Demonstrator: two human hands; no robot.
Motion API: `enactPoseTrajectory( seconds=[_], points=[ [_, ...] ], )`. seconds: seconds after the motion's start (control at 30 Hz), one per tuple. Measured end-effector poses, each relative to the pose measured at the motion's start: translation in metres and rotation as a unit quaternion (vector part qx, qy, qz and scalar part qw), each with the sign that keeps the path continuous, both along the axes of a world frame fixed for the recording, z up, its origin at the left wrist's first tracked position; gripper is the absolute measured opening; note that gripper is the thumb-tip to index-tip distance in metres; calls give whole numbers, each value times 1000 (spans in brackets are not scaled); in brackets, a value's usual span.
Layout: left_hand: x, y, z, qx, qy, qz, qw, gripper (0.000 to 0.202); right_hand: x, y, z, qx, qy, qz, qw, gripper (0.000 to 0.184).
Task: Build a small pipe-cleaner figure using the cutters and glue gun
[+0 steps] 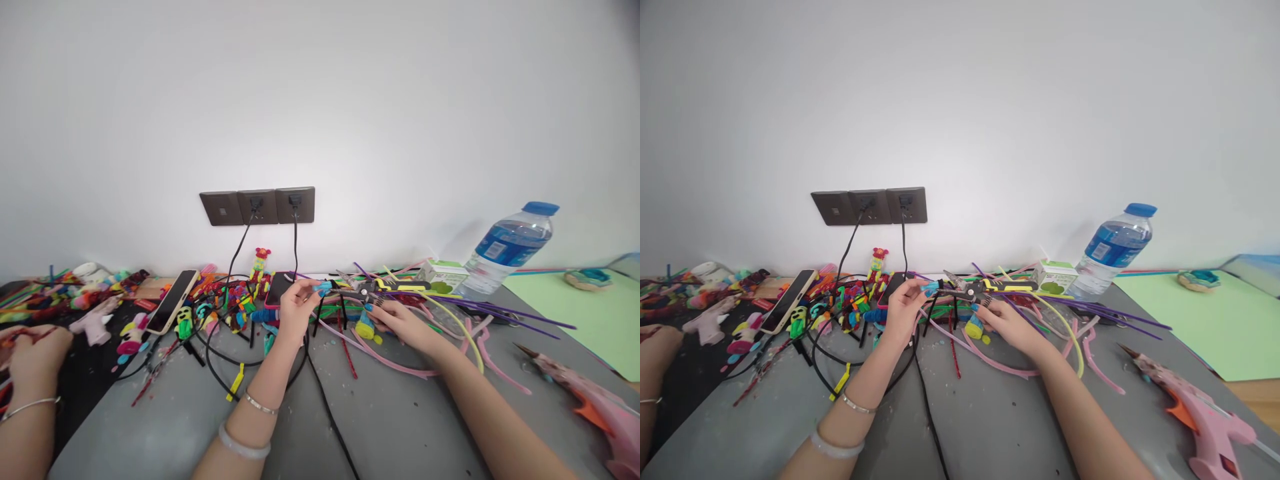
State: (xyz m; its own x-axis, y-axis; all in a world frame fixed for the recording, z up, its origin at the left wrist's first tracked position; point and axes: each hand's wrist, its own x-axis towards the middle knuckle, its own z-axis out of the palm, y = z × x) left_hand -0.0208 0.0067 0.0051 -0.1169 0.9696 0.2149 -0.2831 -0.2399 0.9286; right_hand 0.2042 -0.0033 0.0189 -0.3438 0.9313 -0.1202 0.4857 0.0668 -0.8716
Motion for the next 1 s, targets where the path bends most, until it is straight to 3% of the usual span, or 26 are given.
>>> enactPoseTrajectory(
  seconds=[0.37, 1.0],
  points=[
    [1, -1, -5, -8, -15, -8, 1000, 23, 6, 3, -5, -16, 15, 34, 999, 62],
    [3, -2, -3, -22, -34, -6, 999, 25, 7, 2, -6, -14, 20, 37, 999, 61]
  ],
)
